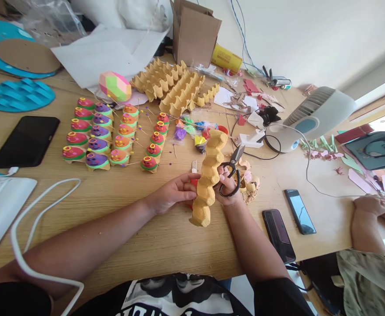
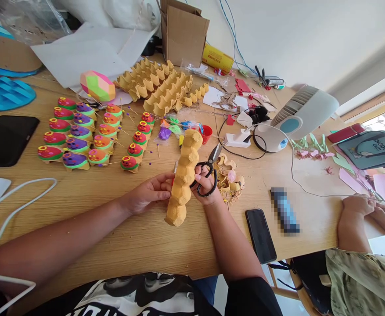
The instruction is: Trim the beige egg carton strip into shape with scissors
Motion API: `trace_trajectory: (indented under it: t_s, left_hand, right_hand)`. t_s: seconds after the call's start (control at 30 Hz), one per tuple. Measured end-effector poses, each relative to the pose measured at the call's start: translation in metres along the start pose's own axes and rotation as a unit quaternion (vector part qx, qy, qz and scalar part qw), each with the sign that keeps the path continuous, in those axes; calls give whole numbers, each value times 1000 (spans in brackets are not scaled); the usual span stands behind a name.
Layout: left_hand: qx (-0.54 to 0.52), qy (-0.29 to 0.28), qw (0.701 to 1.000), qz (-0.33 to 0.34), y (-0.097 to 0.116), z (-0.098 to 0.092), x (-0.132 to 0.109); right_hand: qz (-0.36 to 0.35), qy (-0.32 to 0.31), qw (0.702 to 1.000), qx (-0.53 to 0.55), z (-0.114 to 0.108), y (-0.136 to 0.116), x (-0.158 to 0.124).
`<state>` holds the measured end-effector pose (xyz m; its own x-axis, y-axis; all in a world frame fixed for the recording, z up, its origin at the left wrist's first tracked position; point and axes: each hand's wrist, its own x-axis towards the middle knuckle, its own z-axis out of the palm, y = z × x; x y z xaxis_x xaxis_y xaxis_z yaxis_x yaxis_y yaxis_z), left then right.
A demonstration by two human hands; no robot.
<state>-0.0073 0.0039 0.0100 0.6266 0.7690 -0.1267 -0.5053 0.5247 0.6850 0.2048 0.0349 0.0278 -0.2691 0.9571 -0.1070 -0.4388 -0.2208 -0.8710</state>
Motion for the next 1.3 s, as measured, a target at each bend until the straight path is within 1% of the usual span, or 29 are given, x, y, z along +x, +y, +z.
trace_trajectory:
  t_s: [0.17, 0.4, 0.5, 0.6, 0.7, 0.83, 0.97, 1.1, 1.23, 1.3]
  left_hand:
    - [23, 5, 1000, 13, 2, 1, 0]
    - [40, 15, 999, 28, 1, 0, 0]
    - [25, 8, 999, 33, 1, 0, 0]
    - [40, 7, 998, 40, 2, 2, 0]
    - [51, 27, 998, 34, 3, 5, 0]
    - [21, 61, 998, 29, 2, 6, 1]
    - [30, 48, 998, 35, 0, 5, 1]
    - [22, 70, 997, 26, -1, 4, 2]
    - [24, 56, 998, 20, 0, 4, 2]
    - [32, 50, 998, 32, 1, 5, 2]
  right_hand:
    - [20, 12, 999, 48, 2, -1, -1]
    - [19, -35, 996, 79, -5, 2, 0]
    - [18, -40, 996, 81, -5, 2, 0]
    - [24, -44, 996, 70, -4, 2, 0]
    - [22, -49, 996, 71, -6, 4, 0]
    - [15, -40, 996, 72, -8, 6, 1]
    - [22, -31, 996, 78, -7, 5, 0]
    - [31, -31, 995, 90, -4, 1, 0]
    - [14, -18, 995, 102, -5, 1, 1]
    - [3, -8, 995, 104, -6, 2, 2]
